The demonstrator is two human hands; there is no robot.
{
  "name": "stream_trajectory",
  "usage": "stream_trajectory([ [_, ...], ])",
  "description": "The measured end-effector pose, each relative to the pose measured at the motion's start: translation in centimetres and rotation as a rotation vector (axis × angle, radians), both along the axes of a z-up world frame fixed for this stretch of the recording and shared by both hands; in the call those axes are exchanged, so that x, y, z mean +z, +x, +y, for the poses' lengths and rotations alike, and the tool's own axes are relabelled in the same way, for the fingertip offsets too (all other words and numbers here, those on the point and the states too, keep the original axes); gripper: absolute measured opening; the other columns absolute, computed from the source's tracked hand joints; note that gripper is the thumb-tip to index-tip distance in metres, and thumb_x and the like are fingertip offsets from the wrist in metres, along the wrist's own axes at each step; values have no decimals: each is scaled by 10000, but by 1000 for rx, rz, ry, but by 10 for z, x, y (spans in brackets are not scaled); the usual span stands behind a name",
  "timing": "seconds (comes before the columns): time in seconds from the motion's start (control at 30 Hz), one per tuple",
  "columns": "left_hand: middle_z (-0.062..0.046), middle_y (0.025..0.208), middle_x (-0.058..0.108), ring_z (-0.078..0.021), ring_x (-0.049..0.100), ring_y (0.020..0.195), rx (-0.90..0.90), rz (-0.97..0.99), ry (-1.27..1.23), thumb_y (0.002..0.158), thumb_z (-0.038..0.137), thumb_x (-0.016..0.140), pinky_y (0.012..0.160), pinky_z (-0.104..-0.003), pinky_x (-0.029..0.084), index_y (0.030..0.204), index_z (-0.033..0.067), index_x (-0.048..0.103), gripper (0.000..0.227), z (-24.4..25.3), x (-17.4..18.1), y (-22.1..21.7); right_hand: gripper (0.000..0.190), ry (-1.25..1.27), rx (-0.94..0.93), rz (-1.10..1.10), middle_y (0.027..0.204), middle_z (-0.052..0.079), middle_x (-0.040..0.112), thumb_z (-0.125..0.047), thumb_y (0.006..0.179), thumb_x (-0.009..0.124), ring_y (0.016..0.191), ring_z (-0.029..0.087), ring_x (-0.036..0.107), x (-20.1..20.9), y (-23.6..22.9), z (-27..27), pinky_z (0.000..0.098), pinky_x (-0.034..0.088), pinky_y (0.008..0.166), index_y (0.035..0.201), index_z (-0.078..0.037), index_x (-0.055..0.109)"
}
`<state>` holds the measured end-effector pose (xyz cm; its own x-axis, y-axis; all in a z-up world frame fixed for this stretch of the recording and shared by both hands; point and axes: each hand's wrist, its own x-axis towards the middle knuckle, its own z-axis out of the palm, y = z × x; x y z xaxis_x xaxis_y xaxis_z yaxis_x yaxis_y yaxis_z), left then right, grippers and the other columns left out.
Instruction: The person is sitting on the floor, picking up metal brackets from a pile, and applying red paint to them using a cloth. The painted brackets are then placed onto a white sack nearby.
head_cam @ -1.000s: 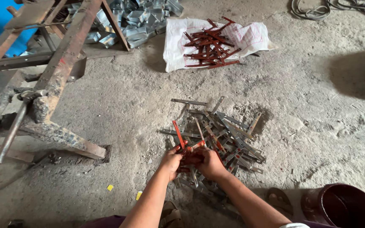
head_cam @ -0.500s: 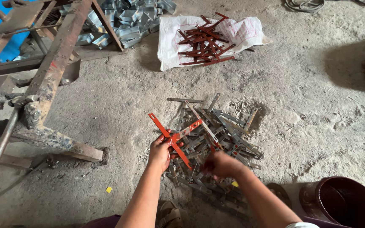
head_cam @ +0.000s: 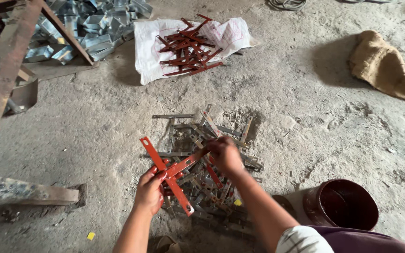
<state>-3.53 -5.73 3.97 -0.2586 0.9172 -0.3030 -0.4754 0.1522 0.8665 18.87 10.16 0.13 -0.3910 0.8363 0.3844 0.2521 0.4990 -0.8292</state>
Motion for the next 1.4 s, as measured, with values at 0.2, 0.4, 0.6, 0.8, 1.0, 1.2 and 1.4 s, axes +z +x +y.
stream_trajectory([
  [0.2, -176, 1171, 728, -341, 742, 991, -69, 40, 68, 967, 100, 534, 638, -505, 663, 1361, 72, 576, 397, -5, 2, -2, 153, -253, -198, -203, 1125, 103, 685, 5, 878, 717, 1021, 240, 662, -7, 6, 13, 360, 629, 905, 914, -112, 809],
  [0.4, -180, 1229, 710, -149, 658, 958, 168, 360, 129, 1077, 46, 564, 789, -257, 540, 1401, -38, 648, 345, 12, -56, -20, 298, 74, 264, -16, 1135, 127, 749, 73, 805, 672, 1146, 308, 630, 22, -49, -70, 438, 550, 994, 1052, -62, 769],
  [0.6, -176, 987, 747, -165, 491, 503, 479, 317, -158, 1054, 120, 485, 429, -328, 392, 1226, 4, 608, 241, 11, -10, -9, 299, -257, -92, 79, 1248, 93, 695, 11, 835, 641, 1121, 234, 716, -26, -12, -17, 316, 595, 985, 1058, -103, 805],
  [0.8, -141, 938, 689, -132, 460, 496, 494, 296, -167, 1042, 108, 510, 421, -310, 370, 1216, 14, 599, 217, 10, 19, -15, 240, 154, -196, 24, 1104, 143, 709, -27, 798, 779, 1038, 306, 698, -22, 20, -8, 368, 585, 884, 1037, -51, 782],
  [1.0, -101, 839, 642, -119, 425, 510, 289, 312, -168, 1031, 85, 493, 420, -296, 342, 1190, 25, 669, 245, 5, 20, 4, 221, 147, -265, 32, 1059, 132, 716, 24, 816, 723, 1012, 300, 695, -9, 21, 17, 370, 587, 884, 1006, -70, 784],
  [1.2, -120, 828, 613, -117, 397, 507, 289, 263, -134, 1047, 81, 497, 420, -297, 317, 1194, 19, 649, 220, -5, 13, 0, 231, 300, -243, 3, 1010, 43, 771, 54, 805, 671, 1011, 282, 682, -2, 24, 45, 366, 591, 885, 933, -88, 800],
  [1.4, -147, 899, 713, -142, 410, 489, 537, 128, -62, 1041, 113, 485, 425, -313, 326, 1141, -1, 603, 193, 7, 43, -9, 217, 219, -73, -21, 1081, 65, 767, 60, 824, 674, 1027, 304, 664, -6, 11, 8, 393, 568, 867, 966, -63, 784],
])
